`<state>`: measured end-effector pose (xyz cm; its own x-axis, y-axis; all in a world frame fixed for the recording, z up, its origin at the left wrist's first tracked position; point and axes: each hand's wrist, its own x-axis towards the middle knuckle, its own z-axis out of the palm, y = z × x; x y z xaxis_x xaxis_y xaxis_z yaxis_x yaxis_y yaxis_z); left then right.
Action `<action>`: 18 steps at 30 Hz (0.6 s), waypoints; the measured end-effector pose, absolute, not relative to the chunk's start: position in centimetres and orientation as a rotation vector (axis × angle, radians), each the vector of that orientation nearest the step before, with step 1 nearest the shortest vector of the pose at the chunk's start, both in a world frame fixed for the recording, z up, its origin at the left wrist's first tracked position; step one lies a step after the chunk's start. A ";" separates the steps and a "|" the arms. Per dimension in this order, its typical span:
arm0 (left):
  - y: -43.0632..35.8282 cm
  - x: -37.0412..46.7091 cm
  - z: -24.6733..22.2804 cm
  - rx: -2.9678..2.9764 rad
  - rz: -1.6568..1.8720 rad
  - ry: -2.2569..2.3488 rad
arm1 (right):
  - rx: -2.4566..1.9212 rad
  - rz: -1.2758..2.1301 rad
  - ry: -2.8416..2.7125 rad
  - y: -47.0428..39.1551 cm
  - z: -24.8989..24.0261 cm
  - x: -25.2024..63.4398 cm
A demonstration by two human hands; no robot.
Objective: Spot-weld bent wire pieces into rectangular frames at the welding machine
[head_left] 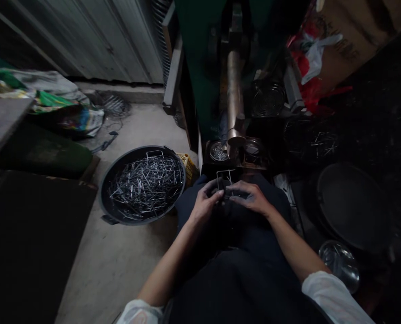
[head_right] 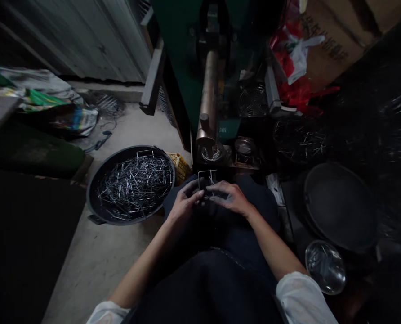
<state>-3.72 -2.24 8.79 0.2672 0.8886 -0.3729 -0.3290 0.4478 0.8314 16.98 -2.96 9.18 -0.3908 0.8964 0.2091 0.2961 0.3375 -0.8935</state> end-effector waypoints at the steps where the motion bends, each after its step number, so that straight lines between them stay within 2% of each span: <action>1: -2.2 -3.7 8.8 0.694 0.923 0.961 | -1.045 1.045 -1.863 -2.9 9.2 17.0; 18: -2.2 -3.6 8.6 0.737 0.907 0.970 | -1.036 1.053 -1.813 -3.1 8.4 17.5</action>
<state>-3.60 -2.20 8.62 0.2752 0.8901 -0.3633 -0.3025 0.4388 0.8461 17.48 -3.12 8.43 -0.3623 0.9058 0.2196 0.2582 0.3239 -0.9102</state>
